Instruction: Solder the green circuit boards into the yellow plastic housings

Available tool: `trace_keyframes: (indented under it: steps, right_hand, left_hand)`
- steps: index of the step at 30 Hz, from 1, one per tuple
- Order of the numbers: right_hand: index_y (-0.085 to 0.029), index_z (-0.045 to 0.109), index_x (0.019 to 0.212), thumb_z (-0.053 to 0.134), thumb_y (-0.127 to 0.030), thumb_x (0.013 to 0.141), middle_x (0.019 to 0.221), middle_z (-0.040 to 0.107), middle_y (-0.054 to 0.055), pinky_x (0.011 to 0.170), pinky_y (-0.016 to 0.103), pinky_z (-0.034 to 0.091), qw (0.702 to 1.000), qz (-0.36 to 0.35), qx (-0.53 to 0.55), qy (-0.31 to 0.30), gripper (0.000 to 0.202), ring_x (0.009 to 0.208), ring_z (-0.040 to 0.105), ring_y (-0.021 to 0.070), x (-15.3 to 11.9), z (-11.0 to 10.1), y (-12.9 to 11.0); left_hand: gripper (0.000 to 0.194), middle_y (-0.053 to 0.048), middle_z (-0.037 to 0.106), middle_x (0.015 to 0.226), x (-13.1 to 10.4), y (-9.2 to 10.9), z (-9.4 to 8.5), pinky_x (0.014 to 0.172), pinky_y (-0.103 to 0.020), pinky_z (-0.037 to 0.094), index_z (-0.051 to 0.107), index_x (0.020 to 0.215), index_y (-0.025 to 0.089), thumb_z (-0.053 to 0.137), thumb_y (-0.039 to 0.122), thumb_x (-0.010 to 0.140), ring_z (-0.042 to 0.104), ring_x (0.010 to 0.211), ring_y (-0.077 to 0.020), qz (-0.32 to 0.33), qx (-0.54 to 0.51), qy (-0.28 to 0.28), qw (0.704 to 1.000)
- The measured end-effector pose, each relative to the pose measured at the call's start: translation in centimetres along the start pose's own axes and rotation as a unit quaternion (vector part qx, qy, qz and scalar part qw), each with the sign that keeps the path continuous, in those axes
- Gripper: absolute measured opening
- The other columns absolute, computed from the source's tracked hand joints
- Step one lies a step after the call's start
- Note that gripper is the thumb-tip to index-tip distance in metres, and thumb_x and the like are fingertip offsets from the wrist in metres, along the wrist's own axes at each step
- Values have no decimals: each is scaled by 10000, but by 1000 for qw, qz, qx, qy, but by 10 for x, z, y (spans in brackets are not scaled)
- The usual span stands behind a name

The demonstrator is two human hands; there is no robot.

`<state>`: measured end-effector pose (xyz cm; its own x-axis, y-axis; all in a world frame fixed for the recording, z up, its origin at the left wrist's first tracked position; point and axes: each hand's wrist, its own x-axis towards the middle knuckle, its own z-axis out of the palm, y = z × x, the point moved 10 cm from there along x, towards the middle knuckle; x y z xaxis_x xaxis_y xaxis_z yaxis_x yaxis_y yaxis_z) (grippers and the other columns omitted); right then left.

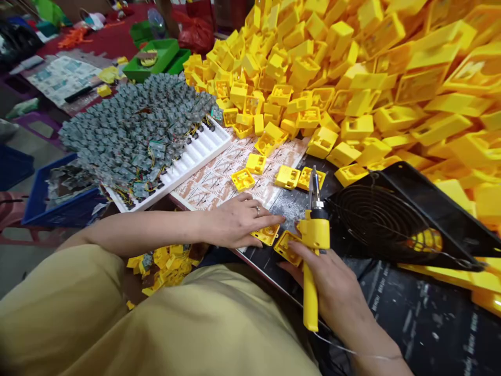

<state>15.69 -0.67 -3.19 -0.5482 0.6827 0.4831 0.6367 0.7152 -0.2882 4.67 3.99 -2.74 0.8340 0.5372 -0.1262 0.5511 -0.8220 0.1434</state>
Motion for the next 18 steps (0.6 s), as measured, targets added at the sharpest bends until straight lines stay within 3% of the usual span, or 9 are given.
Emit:
trace_keyframes:
  steps: [1,3,5,7,9,11,14,18]
  right_hand:
    - [-204,502,1289,653,-304,892,1101,677,75,804,322,563,1000,-2,-3,1,437,971,677,219,1,-2,0]
    - [-210,518,1283,666,-368,879,1098,684,82,813,361,567,999,-6,-28,17,457,995,674,251,1,-8,1]
    - [-220,536,1266,657,-392,883,1081,693,78,761,364,571,997,2,-69,42,436,959,683,258,-1,-13,3]
    - [-224,524,1277,652,-344,891,1074,697,70,721,338,572,993,19,-100,63,424,929,690,239,-4,-15,7]
    - [-223,502,1300,648,-284,894,1055,700,62,711,313,574,990,27,-112,79,435,909,695,216,-7,-13,10]
    - [-224,510,1298,605,-273,920,1020,705,59,686,304,572,988,21,-120,94,392,862,699,203,-8,-11,10]
    - [-239,540,1274,544,-265,952,959,713,43,645,288,557,986,2,-129,105,323,801,697,189,-7,-11,8]
    - [-215,490,1336,653,-215,883,982,715,54,611,265,526,984,7,-138,113,481,759,685,179,-5,-18,7]
  left_hand:
    - [676,-95,630,1306,1,-9,-7,908,-421,412,433,1444,160,571,539,901,584,1096,-273,-10,9,7,1000]
    - [489,-80,677,1187,1,-50,-30,909,-421,414,583,1287,167,548,495,928,588,1032,-249,-78,59,24,995]
    - [223,-40,692,911,-3,-119,-64,926,-429,402,695,1002,182,485,247,967,574,954,-216,-216,147,53,964]
    - [202,-91,667,918,-6,-182,-96,967,-528,356,705,932,125,504,108,914,526,1049,-280,-297,188,85,932]
    - [125,-123,655,1038,-5,-236,-111,1021,-583,304,708,895,92,608,162,867,445,1169,-325,-339,202,99,914]
    - [157,-110,663,1069,-2,-275,-109,1082,-617,246,705,894,120,674,256,822,387,1210,-316,-363,188,98,908]
    - [206,-78,671,1066,2,-299,-97,1092,-639,221,690,908,178,704,319,758,368,1240,-310,-378,156,105,907]
    - [166,-71,673,998,-3,-291,-109,1015,-514,342,691,889,170,711,233,736,482,1149,-281,-384,121,108,909]
